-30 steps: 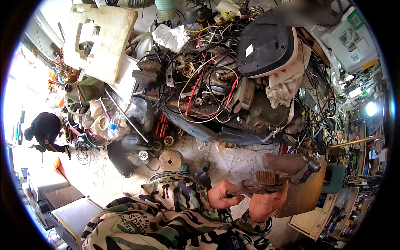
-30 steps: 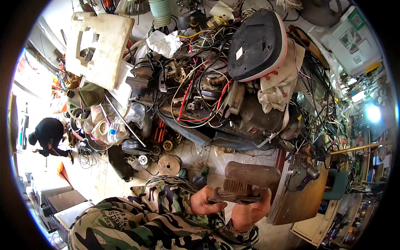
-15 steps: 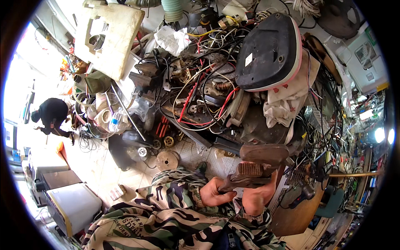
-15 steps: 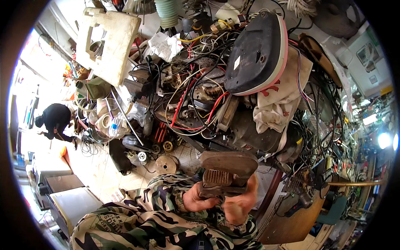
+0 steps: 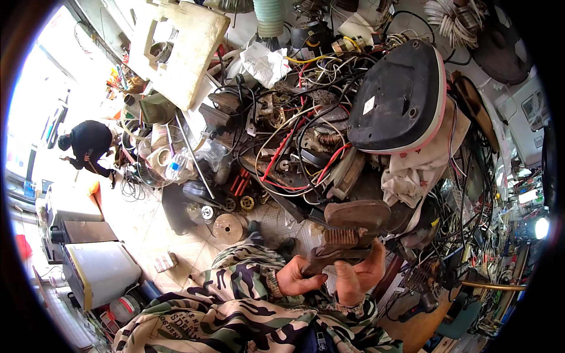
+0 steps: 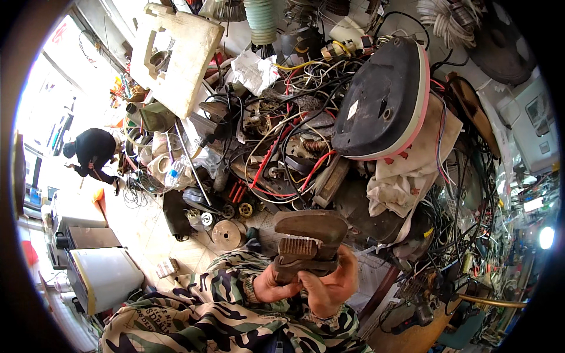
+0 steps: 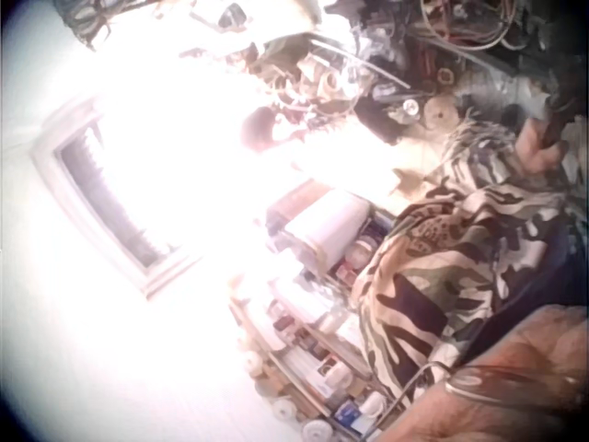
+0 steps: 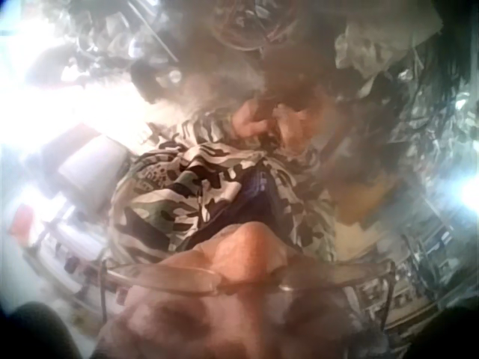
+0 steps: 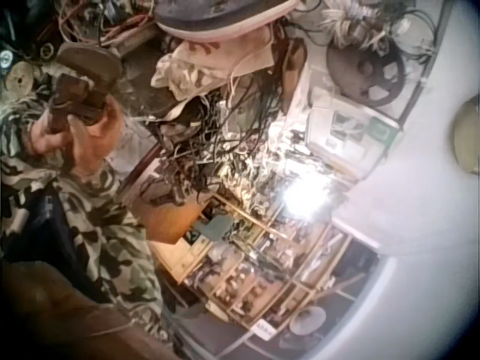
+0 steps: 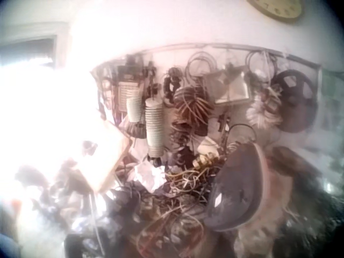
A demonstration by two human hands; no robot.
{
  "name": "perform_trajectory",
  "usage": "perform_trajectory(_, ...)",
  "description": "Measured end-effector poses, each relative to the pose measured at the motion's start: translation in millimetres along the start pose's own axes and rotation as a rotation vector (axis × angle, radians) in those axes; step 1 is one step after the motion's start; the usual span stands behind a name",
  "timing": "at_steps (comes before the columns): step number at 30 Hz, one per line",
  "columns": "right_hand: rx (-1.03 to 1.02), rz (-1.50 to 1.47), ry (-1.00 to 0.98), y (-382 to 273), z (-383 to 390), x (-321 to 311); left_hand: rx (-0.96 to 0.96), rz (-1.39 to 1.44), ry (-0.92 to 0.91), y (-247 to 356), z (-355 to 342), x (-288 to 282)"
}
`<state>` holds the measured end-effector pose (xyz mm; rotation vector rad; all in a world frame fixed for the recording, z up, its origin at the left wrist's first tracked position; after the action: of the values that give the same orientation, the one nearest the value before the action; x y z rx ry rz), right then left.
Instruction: The person sits on the floor and uses a pipe wrench to tighten a component on a blue electric motor. They rotate the motor to access different sides and continue tightening the part. The person then sets the motor aside and picks up the wrench to inspect it.
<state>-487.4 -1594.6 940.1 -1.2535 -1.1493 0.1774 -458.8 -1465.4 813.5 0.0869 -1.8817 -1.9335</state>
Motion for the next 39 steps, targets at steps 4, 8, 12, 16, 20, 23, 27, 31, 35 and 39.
perform_trajectory(4, 0.125, -0.354, 0.098, 9, -7, 7, 0.005, 0.092, 0.003, 0, 0, -7)
perform_trajectory(8, -0.036, 0.089, 0.022, 10, -6, 22, 0.061, 0.016, 0.075, 35, -5, -19)
perform_trajectory(12, 0.113, -0.18, 0.147, 30, 3, 14, 0.01, 0.008, 0.06, 47, 1, -33)
perform_trajectory(16, -0.091, 0.006, 0.005, 26, -10, 61, -0.04, 0.084, 0.025, 44, 10, -45)
perform_trajectory(20, -0.073, 0.305, 0.121, 36, 3, 61, -0.038, 0.066, -0.01, 53, 16, -61)
perform_trajectory(23, -0.083, 0.145, 0.087, 45, 2, 62, -0.022, 0.103, -0.07, 62, 19, -72)
perform_trajectory(27, -0.108, 0.477, 0.116, 47, -2, 96, -0.018, 0.093, -0.08, 73, 27, -91)
perform_trajectory(31, -0.128, 0.167, 0.141, 60, 3, 101, -0.055, 0.078, -0.128, 69, 33, -102)
perform_trajectory(35, -0.182, 0.067, 0.1, 72, 5, 102, -0.058, 0.112, -0.132, 68, 39, -109)
perform_trajectory(39, -0.166, 0.479, 0.134, 67, 9, 123, -0.092, 0.12, -0.141, 74, 43, -117)
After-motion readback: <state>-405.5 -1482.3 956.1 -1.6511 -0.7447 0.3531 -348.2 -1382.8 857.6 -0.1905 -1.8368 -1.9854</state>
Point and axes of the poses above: each hand's wrist, its own z-axis away from the middle knuckle, its own x-axis out of the palm, y = z × x, the point moved 6 cm from there along -z, towards the middle knuckle, and after that the axes turned 13 degrees about -z, right-handed, at the moved point
